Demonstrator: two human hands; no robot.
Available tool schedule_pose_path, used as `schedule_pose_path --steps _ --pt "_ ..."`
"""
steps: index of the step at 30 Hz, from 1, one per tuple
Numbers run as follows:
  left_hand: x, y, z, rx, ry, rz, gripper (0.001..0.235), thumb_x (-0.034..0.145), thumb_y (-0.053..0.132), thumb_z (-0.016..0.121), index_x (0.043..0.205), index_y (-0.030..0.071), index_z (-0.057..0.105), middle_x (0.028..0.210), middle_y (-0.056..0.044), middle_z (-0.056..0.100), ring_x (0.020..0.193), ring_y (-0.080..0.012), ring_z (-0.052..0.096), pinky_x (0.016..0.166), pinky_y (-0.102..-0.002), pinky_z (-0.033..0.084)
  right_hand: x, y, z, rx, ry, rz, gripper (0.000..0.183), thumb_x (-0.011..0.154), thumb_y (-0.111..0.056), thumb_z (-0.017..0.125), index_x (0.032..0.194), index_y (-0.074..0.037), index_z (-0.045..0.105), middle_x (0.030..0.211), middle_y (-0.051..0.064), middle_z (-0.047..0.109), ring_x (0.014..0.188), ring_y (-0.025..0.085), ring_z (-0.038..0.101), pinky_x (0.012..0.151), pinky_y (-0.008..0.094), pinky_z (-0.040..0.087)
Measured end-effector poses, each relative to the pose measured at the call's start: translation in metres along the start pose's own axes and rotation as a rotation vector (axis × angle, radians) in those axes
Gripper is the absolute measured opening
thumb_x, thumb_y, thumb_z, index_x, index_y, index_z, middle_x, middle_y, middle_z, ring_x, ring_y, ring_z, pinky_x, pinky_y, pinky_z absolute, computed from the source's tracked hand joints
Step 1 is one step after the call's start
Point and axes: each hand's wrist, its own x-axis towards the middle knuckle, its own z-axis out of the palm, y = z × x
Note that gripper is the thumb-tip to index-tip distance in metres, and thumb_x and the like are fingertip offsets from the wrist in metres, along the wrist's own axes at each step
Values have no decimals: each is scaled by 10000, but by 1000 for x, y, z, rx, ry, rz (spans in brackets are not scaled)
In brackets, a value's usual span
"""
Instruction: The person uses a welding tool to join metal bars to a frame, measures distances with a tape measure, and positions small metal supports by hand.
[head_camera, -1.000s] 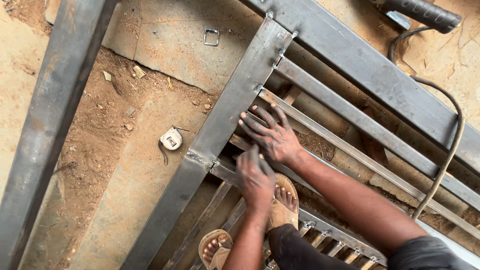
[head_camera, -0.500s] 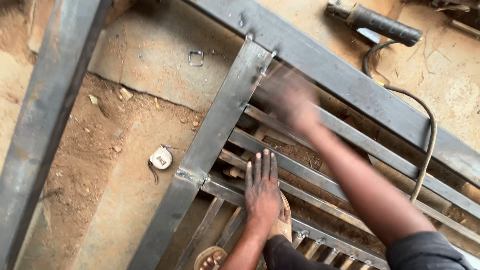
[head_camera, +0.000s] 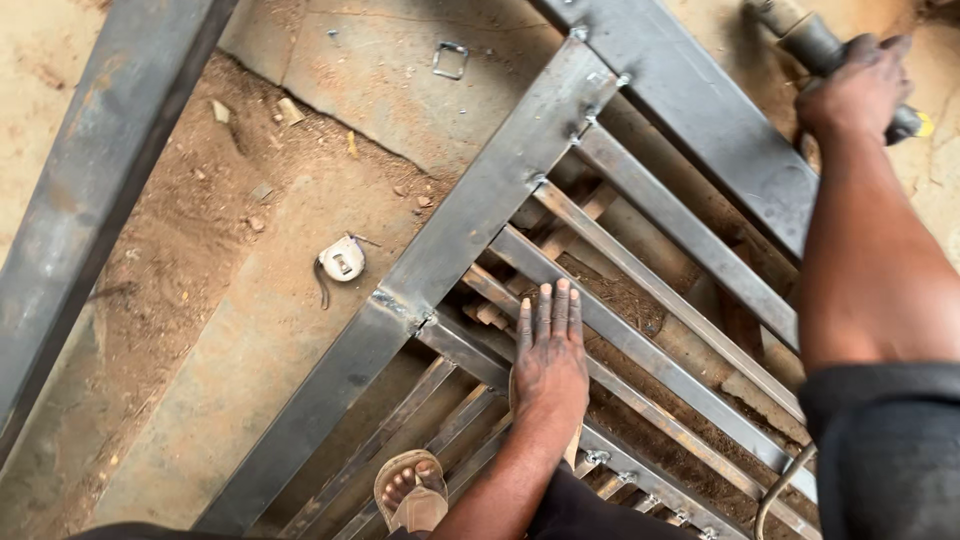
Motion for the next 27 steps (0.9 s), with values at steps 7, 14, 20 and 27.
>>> schedule_pose_path --steps 7,14,20,27 --pt "1 3 0 74 -11 -6 737 1043 258 316 1612 -44 -42 1708 -214 -88 1568 -377 -43 1244 -523 -66 -114 -51 -118 443 242 -353 254 1096 -80 574 1322 16 507 1146 202 602 1006 337 598 866 443 481" --pt "15 18 19 154 -178 14 654 1049 327 326 1608 119 60 1707 -135 4 1565 -370 -20 1237 -522 -48 -289 -128 -187 854 -572 -666 564 846 -358 679 1264 7 579 824 135 750 649 276 738 610 415 594" --pt "27 29 59 1015 25 -178 593 1076 321 252 1616 77 235 1656 -123 263 1516 -260 221 1241 -431 124 -298 -162 -181 439 -856 -602 604 849 -550 665 1293 -153 567 770 154 749 728 330 751 699 493 579" --pt "26 24 42 276 89 -162 540 1089 172 317 1611 48 253 1634 -137 307 1516 -254 267 1246 -411 167 -285 -188 -183 390 -678 -734 684 846 -547 668 1373 -129 542 790 179 751 785 373 742 753 521 572"
